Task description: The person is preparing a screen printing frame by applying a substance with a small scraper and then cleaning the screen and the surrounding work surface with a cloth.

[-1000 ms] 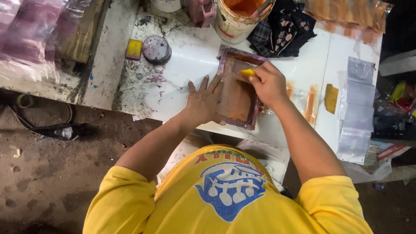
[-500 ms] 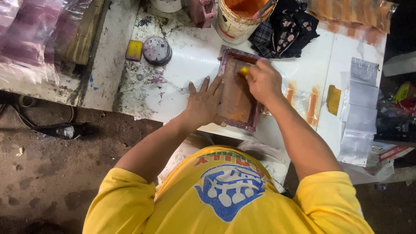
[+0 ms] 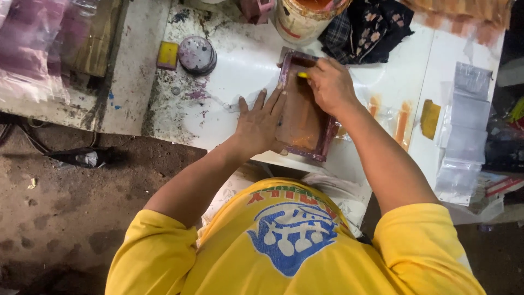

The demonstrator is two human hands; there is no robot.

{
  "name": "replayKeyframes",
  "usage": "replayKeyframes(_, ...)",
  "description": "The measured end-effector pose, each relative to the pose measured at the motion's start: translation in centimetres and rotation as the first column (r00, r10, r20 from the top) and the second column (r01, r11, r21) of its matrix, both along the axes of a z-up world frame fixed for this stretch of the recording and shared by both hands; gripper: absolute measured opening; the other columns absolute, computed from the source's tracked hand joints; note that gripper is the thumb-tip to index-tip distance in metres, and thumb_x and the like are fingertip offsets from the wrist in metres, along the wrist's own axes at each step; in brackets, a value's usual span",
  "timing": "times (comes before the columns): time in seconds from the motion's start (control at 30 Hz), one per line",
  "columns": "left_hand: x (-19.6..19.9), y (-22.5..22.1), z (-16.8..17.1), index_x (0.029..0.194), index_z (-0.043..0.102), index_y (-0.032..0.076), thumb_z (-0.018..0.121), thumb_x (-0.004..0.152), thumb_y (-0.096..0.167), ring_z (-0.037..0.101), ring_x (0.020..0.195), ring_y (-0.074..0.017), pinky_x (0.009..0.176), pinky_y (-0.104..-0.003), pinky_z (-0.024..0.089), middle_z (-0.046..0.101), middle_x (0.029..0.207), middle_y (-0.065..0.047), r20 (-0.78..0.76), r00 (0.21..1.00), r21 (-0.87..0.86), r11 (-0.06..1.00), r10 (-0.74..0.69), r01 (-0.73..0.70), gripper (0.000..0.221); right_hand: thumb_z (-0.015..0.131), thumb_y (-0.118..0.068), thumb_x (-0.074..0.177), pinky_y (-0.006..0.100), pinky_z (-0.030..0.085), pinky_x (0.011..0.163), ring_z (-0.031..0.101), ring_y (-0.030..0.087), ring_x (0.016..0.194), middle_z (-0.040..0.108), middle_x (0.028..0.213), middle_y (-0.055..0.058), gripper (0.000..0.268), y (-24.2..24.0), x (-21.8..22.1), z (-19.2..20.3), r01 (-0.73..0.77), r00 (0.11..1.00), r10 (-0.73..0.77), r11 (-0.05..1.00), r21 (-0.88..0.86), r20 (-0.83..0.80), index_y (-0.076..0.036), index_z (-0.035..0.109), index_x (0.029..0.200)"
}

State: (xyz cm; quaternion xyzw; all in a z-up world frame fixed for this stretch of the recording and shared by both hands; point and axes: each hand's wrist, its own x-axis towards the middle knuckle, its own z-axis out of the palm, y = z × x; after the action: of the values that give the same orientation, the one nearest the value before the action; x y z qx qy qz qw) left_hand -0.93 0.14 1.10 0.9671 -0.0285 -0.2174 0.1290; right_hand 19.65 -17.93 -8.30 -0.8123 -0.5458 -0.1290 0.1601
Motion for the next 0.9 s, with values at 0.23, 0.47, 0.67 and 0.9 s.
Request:
replayKeyframes(0.23, 0.0, 0.1, -0.4, 0.164, 0.007, 0.01, 0.08, 0.075, 0.066, 0.022, 0.152, -0.0417, 0.106, -0.08, 0.024, 0.008, 0.171, -0.014, 0.006, 1.0, -0.016, 1.0, 0.019, -0.018, 0.129, 0.055, -0.026, 0.107, 0.039, 0.05, 0.079, 0.059, 0.028, 0.084, 0.055, 0.091, 0.004, 0.024, -0.9, -7.3, 2.8, -0.078, 0.976, 0.063, 0.995, -0.067, -0.207, -0.014, 0.073, 0.096)
replayKeyframes(0.47, 0.2, 0.1, -1.0, 0.162, 0.018, 0.009, 0.085, 0.069, 0.066, 0.023, 0.152, -0.0416, 0.106, -0.08, 0.025, 0.01, 0.171, -0.013, 0.023, 1.0, -0.014, 1.0, 0.009, -0.008, 0.127, 0.048, -0.027, 0.107, 0.036, 0.05, 0.073, 0.053, 0.023, 0.077, 0.051, 0.082, 0.003, 0.034, -3.5, -9.8, 1.8, -0.276, 0.918, 0.239, 0.958, -0.08, -0.316, -0.011, 0.067, 0.085)
replayKeyframes(0.67, 0.1, 0.1, -0.7, 0.161, 0.021, 0.008, 0.085, 0.068, 0.068, 0.023, 0.151, -0.0416, 0.107, -0.081, 0.025, 0.012, 0.17, -0.013, 0.04, 0.999, -0.016, 1.0, 0.006, -0.005, 0.127, 0.051, -0.022, 0.102, 0.044, 0.051, 0.069, 0.054, 0.032, 0.076, 0.046, 0.079, 0.003, 0.022, -5.3, -10.0, 0.2, -0.374, 0.882, 0.331, 0.925, -0.068, -0.335, -0.012, 0.058, 0.084)
replayKeyframes(0.9, 0.1, 0.0, -0.6, 0.161, 0.019, 0.008, 0.083, 0.069, 0.069, 0.021, 0.152, -0.0413, 0.108, -0.081, 0.023, 0.01, 0.17, -0.013, 0.003, 1.0, -0.012, 1.0, 0.004, -0.004, 0.128, 0.061, -0.008, 0.096, 0.044, 0.051, 0.099, 0.067, 0.029, 0.087, 0.066, 0.088, 0.01, 0.015, -2.8, -10.3, 8.2, -0.149, 0.699, -0.032, 0.971, -0.189, -0.714, -0.011, 0.075, 0.1)
